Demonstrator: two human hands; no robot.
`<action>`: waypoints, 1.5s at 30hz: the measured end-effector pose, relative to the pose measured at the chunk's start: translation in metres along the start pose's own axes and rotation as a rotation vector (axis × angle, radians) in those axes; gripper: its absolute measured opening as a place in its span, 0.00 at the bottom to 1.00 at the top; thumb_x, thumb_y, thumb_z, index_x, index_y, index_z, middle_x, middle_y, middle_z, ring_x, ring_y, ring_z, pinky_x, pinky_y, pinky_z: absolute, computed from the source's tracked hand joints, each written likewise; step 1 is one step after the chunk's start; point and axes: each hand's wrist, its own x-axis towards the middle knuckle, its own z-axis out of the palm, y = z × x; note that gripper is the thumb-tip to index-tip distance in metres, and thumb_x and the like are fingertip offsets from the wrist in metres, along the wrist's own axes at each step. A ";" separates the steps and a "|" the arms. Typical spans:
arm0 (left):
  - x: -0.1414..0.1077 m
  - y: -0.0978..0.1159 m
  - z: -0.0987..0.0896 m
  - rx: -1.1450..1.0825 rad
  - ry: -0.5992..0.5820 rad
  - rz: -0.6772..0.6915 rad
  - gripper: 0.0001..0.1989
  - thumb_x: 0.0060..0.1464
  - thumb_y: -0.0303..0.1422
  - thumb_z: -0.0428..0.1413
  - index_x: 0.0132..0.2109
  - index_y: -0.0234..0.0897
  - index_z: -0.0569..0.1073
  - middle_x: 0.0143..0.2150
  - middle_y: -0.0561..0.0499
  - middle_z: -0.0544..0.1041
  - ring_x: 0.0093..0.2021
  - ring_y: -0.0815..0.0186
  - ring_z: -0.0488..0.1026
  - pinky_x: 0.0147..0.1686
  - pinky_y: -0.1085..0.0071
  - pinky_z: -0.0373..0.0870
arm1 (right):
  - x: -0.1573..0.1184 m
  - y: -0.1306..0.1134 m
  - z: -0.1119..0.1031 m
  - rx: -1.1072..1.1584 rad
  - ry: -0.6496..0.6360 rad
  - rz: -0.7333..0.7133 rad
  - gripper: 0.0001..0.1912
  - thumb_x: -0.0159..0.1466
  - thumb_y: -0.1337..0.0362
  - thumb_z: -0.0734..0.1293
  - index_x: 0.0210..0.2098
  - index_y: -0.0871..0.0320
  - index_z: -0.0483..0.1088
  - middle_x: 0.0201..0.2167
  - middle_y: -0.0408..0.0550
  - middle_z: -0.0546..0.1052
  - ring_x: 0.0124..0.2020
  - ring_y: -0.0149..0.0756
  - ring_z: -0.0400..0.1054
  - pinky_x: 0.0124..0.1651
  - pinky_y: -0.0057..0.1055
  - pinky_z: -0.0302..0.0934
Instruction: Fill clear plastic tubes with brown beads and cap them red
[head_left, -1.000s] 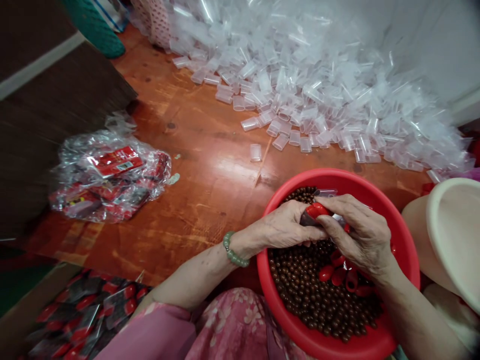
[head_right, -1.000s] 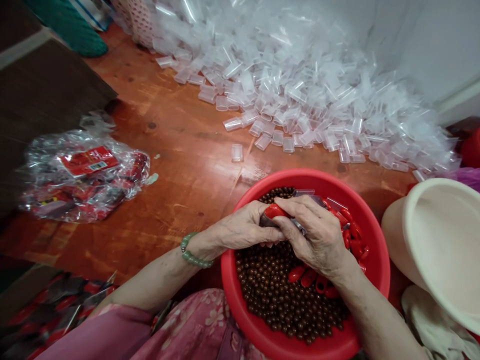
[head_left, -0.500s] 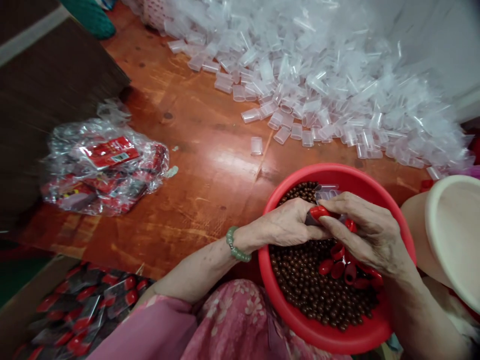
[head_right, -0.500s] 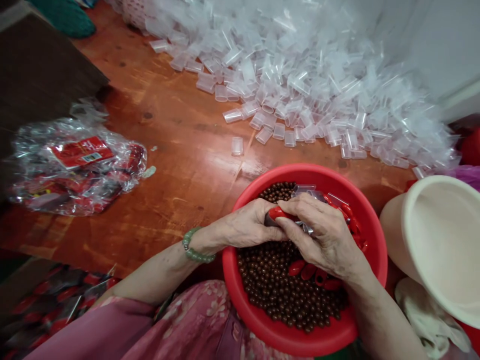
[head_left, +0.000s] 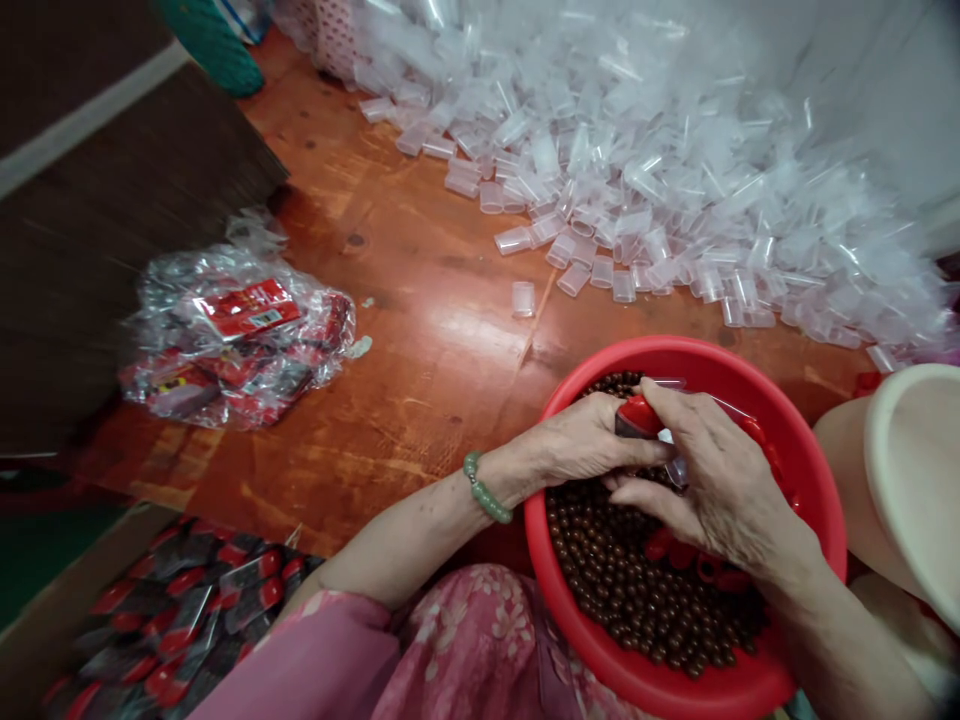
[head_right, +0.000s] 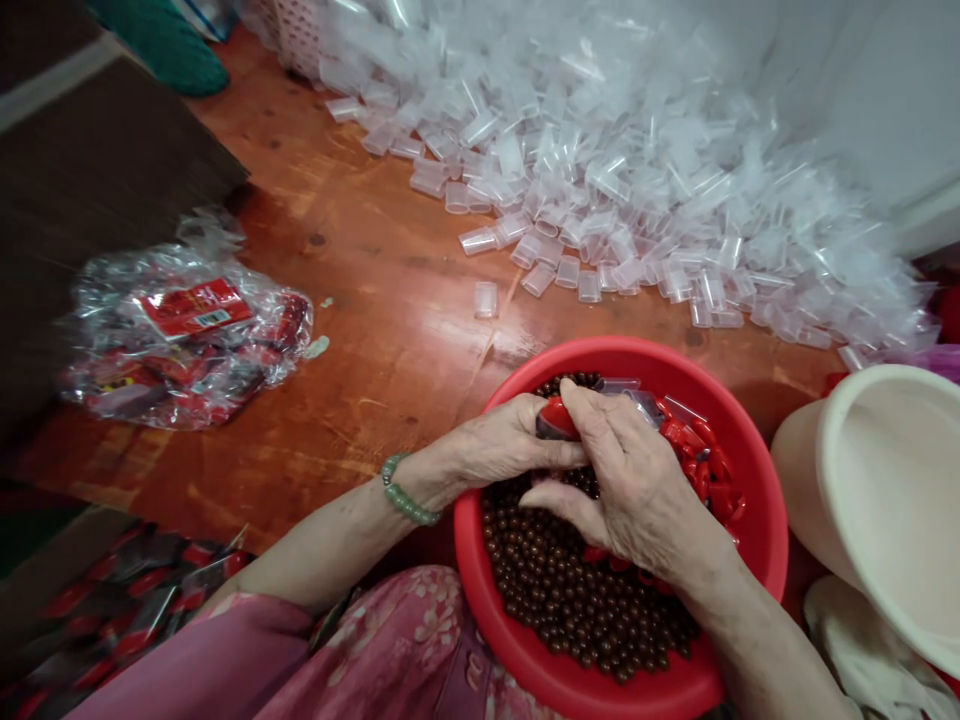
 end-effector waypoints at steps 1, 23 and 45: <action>0.000 0.001 0.001 -0.054 0.018 -0.011 0.17 0.43 0.43 0.67 0.28 0.34 0.73 0.22 0.55 0.70 0.24 0.71 0.65 0.29 0.72 0.63 | 0.000 0.000 0.002 -0.045 -0.016 -0.008 0.41 0.64 0.47 0.69 0.65 0.70 0.57 0.51 0.69 0.74 0.52 0.55 0.71 0.52 0.48 0.70; -0.003 0.000 0.016 -0.281 0.054 -0.084 0.13 0.29 0.31 0.71 0.22 0.30 0.75 0.23 0.54 0.73 0.28 0.71 0.67 0.35 0.72 0.65 | 0.001 -0.004 0.014 -0.321 0.149 -0.211 0.34 0.63 0.58 0.67 0.61 0.74 0.59 0.40 0.64 0.78 0.42 0.50 0.73 0.44 0.44 0.68; -0.018 0.002 0.039 -0.142 0.173 -0.038 0.21 0.36 0.42 0.71 0.20 0.33 0.69 0.16 0.55 0.70 0.19 0.74 0.67 0.22 0.77 0.62 | 0.001 -0.020 -0.002 -0.382 0.228 -0.187 0.23 0.66 0.58 0.61 0.49 0.74 0.70 0.33 0.60 0.75 0.35 0.47 0.67 0.36 0.45 0.66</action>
